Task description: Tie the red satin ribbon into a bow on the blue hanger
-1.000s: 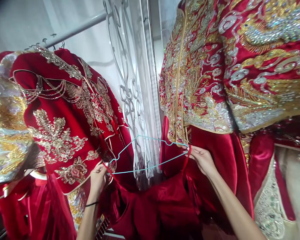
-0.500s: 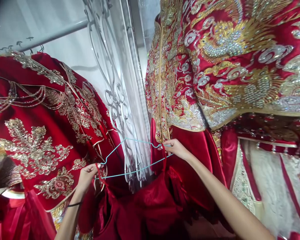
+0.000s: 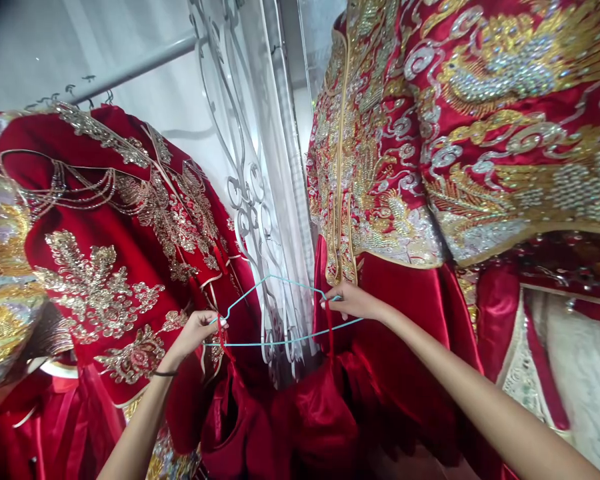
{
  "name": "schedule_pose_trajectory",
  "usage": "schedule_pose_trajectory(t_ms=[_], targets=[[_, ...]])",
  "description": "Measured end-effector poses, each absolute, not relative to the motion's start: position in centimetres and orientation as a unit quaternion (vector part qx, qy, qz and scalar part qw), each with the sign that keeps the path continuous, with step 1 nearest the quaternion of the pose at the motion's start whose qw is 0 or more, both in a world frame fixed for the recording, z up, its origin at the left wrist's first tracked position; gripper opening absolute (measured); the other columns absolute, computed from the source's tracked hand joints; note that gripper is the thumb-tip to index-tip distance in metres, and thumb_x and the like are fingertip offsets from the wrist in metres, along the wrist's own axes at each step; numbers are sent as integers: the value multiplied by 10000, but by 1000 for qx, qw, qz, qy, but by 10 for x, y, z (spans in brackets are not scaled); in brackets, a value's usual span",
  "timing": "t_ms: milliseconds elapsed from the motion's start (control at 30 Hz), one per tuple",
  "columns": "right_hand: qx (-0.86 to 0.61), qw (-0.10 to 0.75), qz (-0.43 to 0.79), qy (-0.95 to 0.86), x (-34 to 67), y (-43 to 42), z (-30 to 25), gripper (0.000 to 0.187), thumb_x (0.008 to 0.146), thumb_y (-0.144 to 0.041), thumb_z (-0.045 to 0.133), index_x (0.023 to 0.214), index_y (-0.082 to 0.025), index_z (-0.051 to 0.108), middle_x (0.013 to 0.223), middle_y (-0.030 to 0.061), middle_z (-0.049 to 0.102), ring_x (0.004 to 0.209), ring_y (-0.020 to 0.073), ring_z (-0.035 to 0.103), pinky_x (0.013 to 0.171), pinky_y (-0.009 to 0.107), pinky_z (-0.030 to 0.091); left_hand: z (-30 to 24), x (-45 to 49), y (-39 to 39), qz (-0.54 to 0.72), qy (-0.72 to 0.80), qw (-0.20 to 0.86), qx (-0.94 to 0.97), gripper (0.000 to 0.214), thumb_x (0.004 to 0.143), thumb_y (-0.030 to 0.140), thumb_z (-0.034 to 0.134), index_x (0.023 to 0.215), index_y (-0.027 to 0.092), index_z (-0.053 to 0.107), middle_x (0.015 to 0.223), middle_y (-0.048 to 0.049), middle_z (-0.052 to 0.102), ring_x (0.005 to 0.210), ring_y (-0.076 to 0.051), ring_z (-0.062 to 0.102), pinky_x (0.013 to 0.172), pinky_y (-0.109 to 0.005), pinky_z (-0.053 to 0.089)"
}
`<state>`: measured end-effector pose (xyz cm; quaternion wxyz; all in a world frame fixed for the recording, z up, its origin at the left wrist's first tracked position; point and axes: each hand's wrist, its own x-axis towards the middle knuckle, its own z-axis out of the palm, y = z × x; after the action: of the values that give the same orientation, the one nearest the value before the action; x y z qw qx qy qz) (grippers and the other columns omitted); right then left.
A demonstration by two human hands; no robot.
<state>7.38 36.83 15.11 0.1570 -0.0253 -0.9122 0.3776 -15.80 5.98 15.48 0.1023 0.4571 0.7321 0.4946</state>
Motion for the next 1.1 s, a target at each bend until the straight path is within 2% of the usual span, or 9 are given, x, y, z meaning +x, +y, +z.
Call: schedule_pose_trajectory(t_ms=[167, 300, 467, 633, 733, 800, 933, 1033, 1100], targets=[[-26, 148, 361, -921, 71, 358, 151, 318, 759, -401, 500, 558, -160, 545, 521, 17, 585, 395, 101, 472, 409, 228, 334, 177, -160, 59, 382, 760, 90, 518, 203, 676, 330, 598, 615, 138, 572, 548, 25, 512, 515, -87, 420, 510, -222, 338], [-35, 174, 350, -920, 69, 366, 146, 257, 735, -380, 518, 593, -167, 539, 513, 5, 562, 447, 115, 477, 452, 239, 354, 176, -169, 62, 328, 769, 71, 544, 156, 707, 289, 553, 652, 144, 566, 608, 20, 520, 578, -97, 438, 563, -228, 354], [-6, 167, 387, -907, 68, 375, 139, 273, 747, -402, 523, 634, -157, 563, 565, 12, 600, 474, 107, 467, 480, 238, 344, 172, -175, 62, 366, 756, 97, 534, 160, 695, 291, 573, 635, 147, 540, 587, 34, 500, 567, -93, 436, 575, -227, 359], [-2, 177, 400, -899, 70, 371, 142, 336, 768, -456, 508, 658, -150, 590, 557, -2, 573, 465, 95, 444, 467, 231, 335, 166, -183, 63, 408, 745, 128, 511, 189, 713, 342, 572, 712, 155, 600, 638, 1, 577, 613, -122, 505, 613, -237, 397], [-36, 203, 425, -881, 72, 373, 141, 359, 727, -498, 552, 702, -144, 607, 535, -13, 550, 490, 114, 489, 500, 244, 382, 160, -182, 68, 427, 753, 59, 497, 201, 702, 357, 584, 748, 167, 629, 669, -10, 595, 646, -145, 527, 671, -258, 417], [-59, 235, 433, -868, 74, 377, 132, 389, 705, -527, 569, 730, -143, 624, 587, 8, 587, 561, 146, 540, 564, 275, 428, 157, -171, 69, 432, 766, -30, 475, 234, 683, 331, 603, 855, 180, 652, 828, -44, 634, 801, -186, 559, 805, -296, 409], [-131, 376, 427, -811, 84, 380, 82, 458, 747, -581, 489, 851, -160, 635, 839, 78, 661, 807, 223, 588, 729, 345, 465, 150, -125, 49, 431, 786, -166, 411, 325, 696, 282, 584, 1007, 200, 625, 1076, -100, 601, 1034, -250, 512, 954, -354, 326], [-222, 402, 511, -727, 94, 368, 19, 488, 768, -590, 426, 964, -171, 581, 825, 79, 655, 744, 221, 608, 674, 345, 493, 127, -91, 26, 421, 832, -121, 340, 230, 735, 310, 534, 916, 208, 635, 954, -104, 646, 915, -259, 572, 843, -348, 385], [-258, 353, 482, -759, 101, 356, -25, 366, 755, -523, 468, 820, -186, 598, 730, 67, 655, 700, 232, 612, 686, 354, 482, 103, -80, 14, 392, 875, -60, 279, 172, 731, 342, 534, 773, 209, 634, 784, -95, 652, 815, -266, 594, 753, -345, 394]])
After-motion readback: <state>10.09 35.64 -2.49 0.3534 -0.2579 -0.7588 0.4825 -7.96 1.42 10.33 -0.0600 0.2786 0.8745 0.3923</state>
